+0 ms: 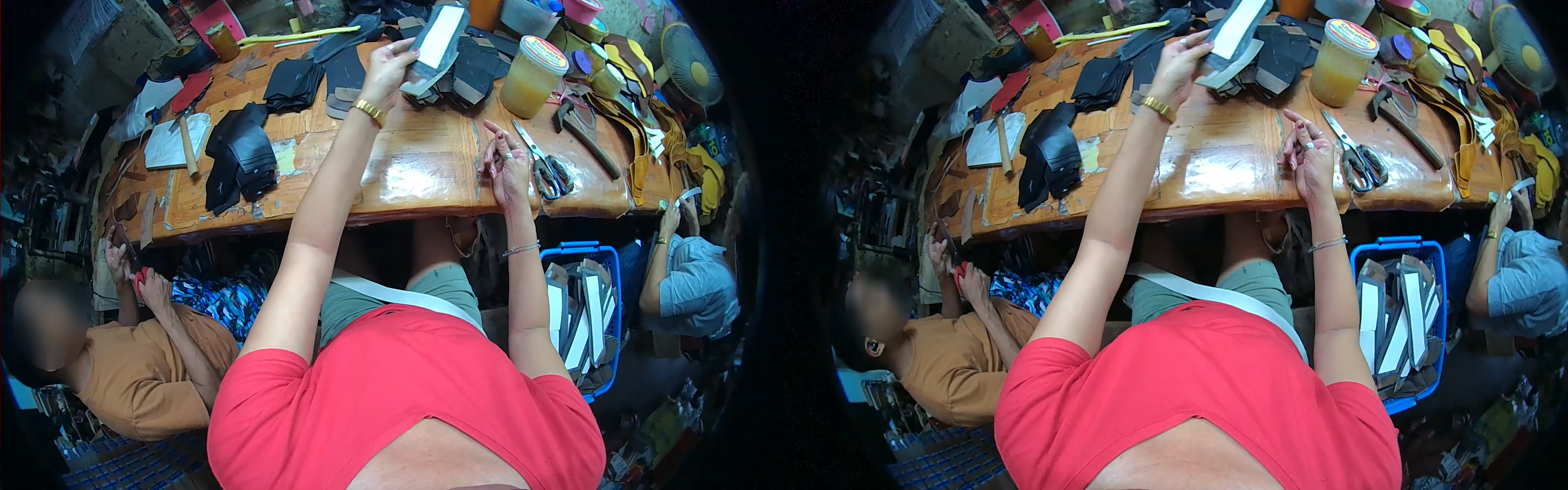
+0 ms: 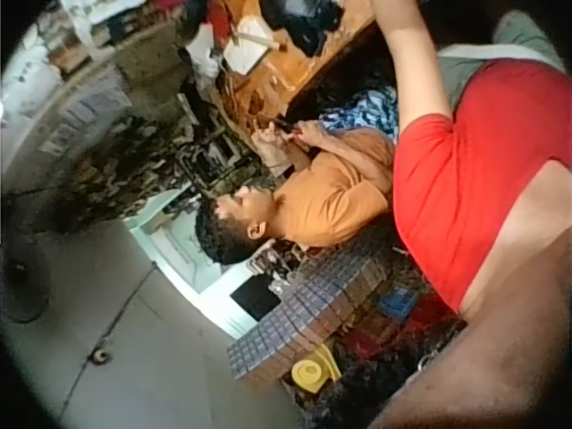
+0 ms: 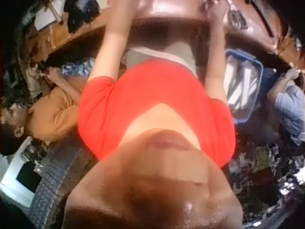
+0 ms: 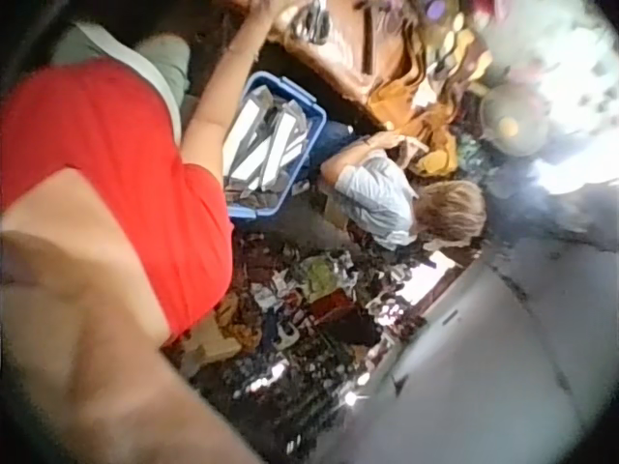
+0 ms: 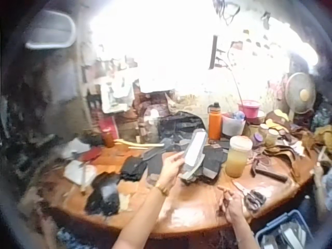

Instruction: The person measures and cuts white strips against dark shoe insoles using scissors, then places the cut pieces into a blue basket. The person repeats this process multiple times while seated at a low wooden table.

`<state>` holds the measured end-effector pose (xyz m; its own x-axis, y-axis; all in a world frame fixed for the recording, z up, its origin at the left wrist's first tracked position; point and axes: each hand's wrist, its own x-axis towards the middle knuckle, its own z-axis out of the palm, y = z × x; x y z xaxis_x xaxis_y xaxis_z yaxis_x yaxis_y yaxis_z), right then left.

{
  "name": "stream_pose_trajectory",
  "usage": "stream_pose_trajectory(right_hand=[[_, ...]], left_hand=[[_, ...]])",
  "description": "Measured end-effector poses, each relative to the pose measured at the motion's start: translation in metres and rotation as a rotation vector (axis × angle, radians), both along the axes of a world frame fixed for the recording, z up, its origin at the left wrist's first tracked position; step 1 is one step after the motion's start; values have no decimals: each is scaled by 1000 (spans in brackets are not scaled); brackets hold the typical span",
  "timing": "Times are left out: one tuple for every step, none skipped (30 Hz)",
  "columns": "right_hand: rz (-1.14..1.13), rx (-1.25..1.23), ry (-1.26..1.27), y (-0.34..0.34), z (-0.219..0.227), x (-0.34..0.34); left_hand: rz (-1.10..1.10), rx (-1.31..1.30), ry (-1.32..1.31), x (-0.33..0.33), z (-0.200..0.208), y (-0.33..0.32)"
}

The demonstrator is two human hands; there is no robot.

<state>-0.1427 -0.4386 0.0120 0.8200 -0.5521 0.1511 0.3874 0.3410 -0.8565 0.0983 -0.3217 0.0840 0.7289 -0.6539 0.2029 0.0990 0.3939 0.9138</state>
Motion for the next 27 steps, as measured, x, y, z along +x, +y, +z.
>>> stream_pose_trajectory(right_hand=[[16, 5, -15, 0, 0, 0], [19, 7, -11, 1, 0, 1], [7, 12, -3, -1, 0, -2], [5, 16, 1, 0, 1, -3], [9, 18, 3, 0, 1, -4], [19, 19, 3, 1, 3, -3], [29, 20, 3, 1, 4, -3], [41, 8, 3, 1, 4, -3], [56, -3, 4, -1, 0, 0], [70, -11, 2, -1, -1, 2], [80, -9, -3, -2, -2, 3], [81, -5, -4, -3, -4, 2], [86, -5, -8, -3, -4, 2], [84, 1, -11, -2, -4, 1], [83, 6, -11, -3, -5, 1], [74, 9, -13, -4, -5, -1], [64, 2, -6, -5, -5, -3], [74, -6, -3, -3, -5, 0], [70, -16, 3, -3, -5, 1], [54, -42, 10, -3, -6, 0], [44, -67, 16, -1, -6, 0], [29, -93, 22, 1, -6, -1], [5, -143, 49, 4, -6, -3], [-9, -193, 75, 9, -5, -3], [-27, -243, 100, 13, -4, -4], [-30, -271, 154, 15, -1, -5], [-34, -271, 149, 16, -1, -5]], left_hand=[[10, -34, -4, -2, 1, -11], [44, -18, -22, -3, 2, -21], [64, 1, -37, -3, 0, -36], [89, 8, -86, -5, 1, -45], [113, 15, -134, -8, 3, -53], [144, 20, -184, -5, 3, -56], [284, 99, -400, -1, 2, -56], [423, 179, -615, 2, -2, -53], [564, 264, -829, 12, -11, -51], [537, 289, -916, 23, -18, -44], [476, 330, -886, 31, -28, -35], [405, 369, -853, 32, -33, -26], [340, 406, -821, 35, -38, -16], [345, 484, -842, 38, -43, -5], [378, 537, -849, 37, -44, 5], [406, 584, -858, 33, -44, 13], [434, 631, -867, 31, -43, 20], [436, 532, -836, 41, -51, 33], [448, 577, -829, 49, -51, 39], [458, 621, -823, 56, -52, 45], [474, 670, -815, 65, -50, 52], [542, 719, -827, 72, -48, 55], [637, 774, -949, 82, -44, 59], [698, 831, -964, 94, -42, 63], [756, 886, -980, 108, -40, 64], [803, 986, -1039, 121, -38, 66], [846, 1086, -1097, 133, -38, 65]])
